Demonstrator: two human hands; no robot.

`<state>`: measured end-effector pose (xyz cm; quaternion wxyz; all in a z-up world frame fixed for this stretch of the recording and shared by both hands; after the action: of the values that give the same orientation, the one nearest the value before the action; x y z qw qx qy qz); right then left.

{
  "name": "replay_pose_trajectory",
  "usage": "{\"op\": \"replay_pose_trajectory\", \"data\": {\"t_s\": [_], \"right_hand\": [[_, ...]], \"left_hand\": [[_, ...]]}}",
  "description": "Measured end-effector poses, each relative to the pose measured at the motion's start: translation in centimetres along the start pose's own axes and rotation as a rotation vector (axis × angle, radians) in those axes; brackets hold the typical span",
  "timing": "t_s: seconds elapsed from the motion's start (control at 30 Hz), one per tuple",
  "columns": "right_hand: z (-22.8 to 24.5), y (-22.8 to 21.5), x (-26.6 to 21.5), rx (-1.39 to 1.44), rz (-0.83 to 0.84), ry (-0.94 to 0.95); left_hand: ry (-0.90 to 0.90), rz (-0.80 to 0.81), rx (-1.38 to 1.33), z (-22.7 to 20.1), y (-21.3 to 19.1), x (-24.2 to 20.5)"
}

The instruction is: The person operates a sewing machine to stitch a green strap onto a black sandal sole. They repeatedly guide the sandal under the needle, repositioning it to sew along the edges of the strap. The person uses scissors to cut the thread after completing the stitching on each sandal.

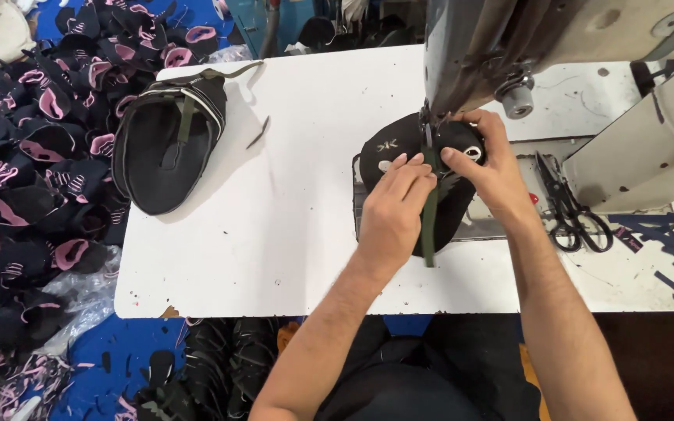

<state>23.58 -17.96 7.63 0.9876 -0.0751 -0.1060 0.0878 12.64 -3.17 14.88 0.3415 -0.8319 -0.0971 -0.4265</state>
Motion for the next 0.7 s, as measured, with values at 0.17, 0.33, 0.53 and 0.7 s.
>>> {"op": "replay_pose_trajectory", "data": {"t_s": [0.17,0.33,0.53,0.7], "right_hand": [[-0.1,-0.3,0.7,-0.133,-0.007,-0.076],[-1.6,-0.4,1.7,-0.080,-0.038,-0.066],[1.0,-1.8,0.8,-0.186,-0.066,-0.033],[6.9,-12.7,-5.1,-0.710,-0.447,-0.412]], "left_hand": [[0.012,-0.022,0.009,0.0,0.3,-0.1],[0.004,-0.032,0.025,0.6,1.0,0.6],[-0.009,-0.011,0.039,1.2,1.2,1.0],[0.024,0.002,0.022,1.7,1.3,0.8]]}}
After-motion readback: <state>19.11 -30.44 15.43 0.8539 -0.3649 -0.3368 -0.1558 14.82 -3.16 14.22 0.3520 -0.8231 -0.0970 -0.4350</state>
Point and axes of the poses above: each hand's wrist, its own x-axis towards the middle knuckle, its own y-axis out of the palm, z = x × y, the point moved 9 cm from there along x, towards the middle knuckle, and after that the axes turned 3 degrees about y, right-handed, at the moved point
